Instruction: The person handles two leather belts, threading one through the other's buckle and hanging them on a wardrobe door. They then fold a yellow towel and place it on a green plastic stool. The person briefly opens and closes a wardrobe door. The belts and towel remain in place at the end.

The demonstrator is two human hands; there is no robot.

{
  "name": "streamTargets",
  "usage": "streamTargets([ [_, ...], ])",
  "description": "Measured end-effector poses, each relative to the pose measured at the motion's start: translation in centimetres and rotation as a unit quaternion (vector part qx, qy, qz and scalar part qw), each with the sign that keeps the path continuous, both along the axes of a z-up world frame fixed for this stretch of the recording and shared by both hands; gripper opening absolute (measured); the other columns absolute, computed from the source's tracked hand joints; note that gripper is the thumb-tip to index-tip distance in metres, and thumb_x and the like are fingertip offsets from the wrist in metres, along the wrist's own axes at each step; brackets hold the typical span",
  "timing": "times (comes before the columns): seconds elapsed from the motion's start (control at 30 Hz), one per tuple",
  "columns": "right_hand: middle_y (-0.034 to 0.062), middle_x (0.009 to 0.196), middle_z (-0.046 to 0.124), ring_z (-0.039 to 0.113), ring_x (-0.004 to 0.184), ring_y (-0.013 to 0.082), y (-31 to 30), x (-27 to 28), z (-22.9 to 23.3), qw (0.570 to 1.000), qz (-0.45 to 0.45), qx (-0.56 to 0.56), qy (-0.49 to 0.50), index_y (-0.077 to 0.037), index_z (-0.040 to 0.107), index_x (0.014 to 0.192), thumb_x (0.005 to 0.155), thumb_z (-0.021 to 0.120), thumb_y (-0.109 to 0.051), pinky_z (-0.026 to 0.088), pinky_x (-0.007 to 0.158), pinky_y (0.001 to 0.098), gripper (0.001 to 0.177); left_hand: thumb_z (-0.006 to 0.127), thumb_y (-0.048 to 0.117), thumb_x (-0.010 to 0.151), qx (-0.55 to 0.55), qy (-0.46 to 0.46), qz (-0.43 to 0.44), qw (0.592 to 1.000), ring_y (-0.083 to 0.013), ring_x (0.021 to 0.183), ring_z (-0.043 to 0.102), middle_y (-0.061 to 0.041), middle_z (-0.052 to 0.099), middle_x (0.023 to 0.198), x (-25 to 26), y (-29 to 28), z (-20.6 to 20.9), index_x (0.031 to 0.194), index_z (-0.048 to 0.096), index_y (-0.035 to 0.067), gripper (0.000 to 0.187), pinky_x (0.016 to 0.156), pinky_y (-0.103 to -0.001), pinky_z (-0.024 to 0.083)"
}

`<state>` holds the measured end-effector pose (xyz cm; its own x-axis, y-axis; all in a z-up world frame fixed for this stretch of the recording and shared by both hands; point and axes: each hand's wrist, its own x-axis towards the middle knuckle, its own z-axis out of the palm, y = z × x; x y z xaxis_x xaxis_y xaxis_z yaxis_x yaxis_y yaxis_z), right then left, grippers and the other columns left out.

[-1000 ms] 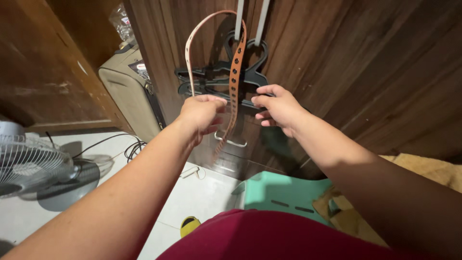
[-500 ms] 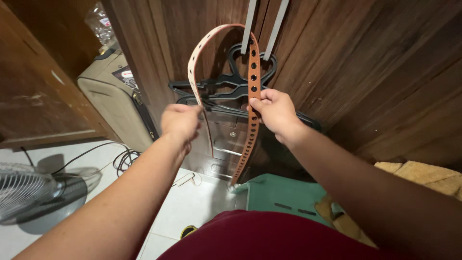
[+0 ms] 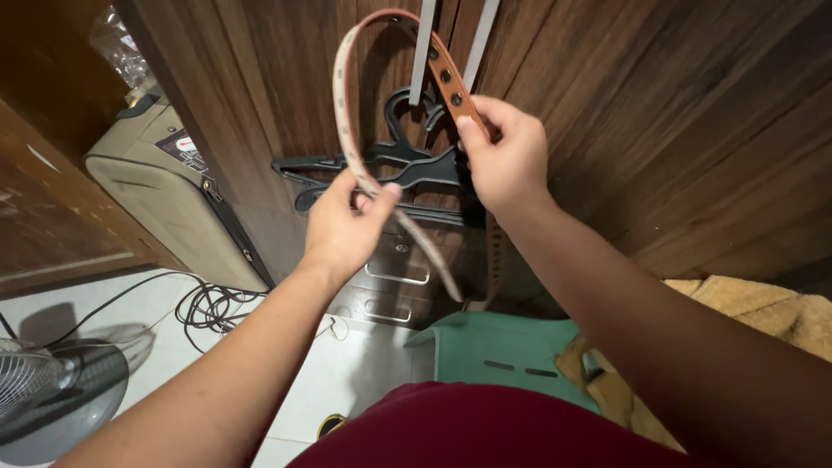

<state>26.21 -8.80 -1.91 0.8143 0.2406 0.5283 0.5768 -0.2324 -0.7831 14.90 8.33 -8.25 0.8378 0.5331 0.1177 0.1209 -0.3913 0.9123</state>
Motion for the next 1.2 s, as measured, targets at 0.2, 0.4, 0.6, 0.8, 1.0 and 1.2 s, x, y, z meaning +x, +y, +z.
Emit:
streamTargets([
  [0.2, -0.0042, 0.079, 0.061, 0.060, 0.064, 0.0044, 0.8, -0.4, 1.1, 0.994, 0.069, 0.061, 0.064, -0.003, 0.062, 0.120, 0.095, 0.070, -0.007, 0.052, 0.058, 0.0230, 0.027, 0.052, 0.031, 0.099, 0.085, 0.059, 0.079, 0.991, -0.0419, 0.105, 0.066, -0.023, 0.071, 0.106, -3.3, 2.4, -0.8, 0.119, 0.066, 0.011, 0.032, 0.092, -0.048, 0.050],
  [0.4, -0.0020, 0.076, 0.059, 0.056, 0.056, 0.0079, -0.7, -3.6, -1.1, 0.980, 0.107, 0.036, 0.163, -0.007, 0.057, 0.113, 0.093, 0.071, -0.018, 0.049, 0.049, 0.0259, 0.027, 0.046, 0.034, 0.100, 0.116, 0.167, 0.063, 0.977, -0.0453, 0.113, 0.061, -0.025, 0.068, 0.115, -4.1, 2.4, -2.5, 0.118, 0.066, 0.012, 0.035, 0.097, -0.052, 0.048],
  [0.6, -0.0021, 0.079, 0.057, 0.053, 0.063, 0.0074, 1.2, -0.9, 3.4, 0.991, 0.100, -0.019, 0.082, -0.004, 0.063, 0.098, 0.093, 0.078, -0.027, 0.046, 0.052, 0.0248, 0.028, 0.045, 0.037, 0.103, 0.112, 0.287, 0.030, 0.951, -0.0442, 0.118, 0.060, -0.025, 0.067, 0.121, -4.7, 4.0, -6.7, 0.121, 0.066, 0.009, 0.040, 0.103, -0.050, 0.046],
  [0.8, -0.0009, 0.083, 0.061, 0.057, 0.071, 0.0093, 0.3, -0.1, 2.0, 0.987, 0.123, -0.051, 0.093, -0.006, 0.065, 0.103, 0.088, 0.082, -0.028, 0.049, 0.062, 0.0263, 0.032, 0.052, 0.037, 0.099, 0.117, 0.374, -0.020, 0.920, -0.0384, 0.122, 0.063, -0.022, 0.070, 0.124, -5.7, 4.1, -10.5, 0.123, 0.069, 0.010, 0.041, 0.107, -0.044, 0.049],
  [1.0, 0.0086, 0.107, 0.056, 0.054, 0.087, 0.0170, -3.9, -4.3, -5.9, 0.990, -0.006, -0.137, 0.012, -0.007, 0.055, 0.133, 0.076, 0.091, -0.018, 0.052, 0.077, 0.0316, 0.068, 0.067, 0.039, 0.090, 0.070, 0.386, -0.124, 0.912, -0.0298, 0.092, 0.074, -0.019, 0.077, 0.101, -5.1, 0.4, -8.4, 0.116, 0.071, 0.005, 0.043, 0.079, -0.040, 0.057],
  [1.2, 0.0051, 0.110, 0.056, 0.057, 0.087, 0.0125, -5.1, -6.1, -5.2, 0.973, 0.069, -0.112, 0.188, -0.012, 0.051, 0.139, 0.081, 0.080, -0.019, 0.056, 0.074, 0.0285, 0.066, 0.073, 0.017, 0.085, -0.068, 0.294, -0.130, 0.944, -0.0165, 0.067, 0.073, -0.006, 0.076, 0.084, -5.2, -3.9, -4.8, 0.095, 0.077, 0.002, 0.019, 0.055, -0.033, 0.056],
])
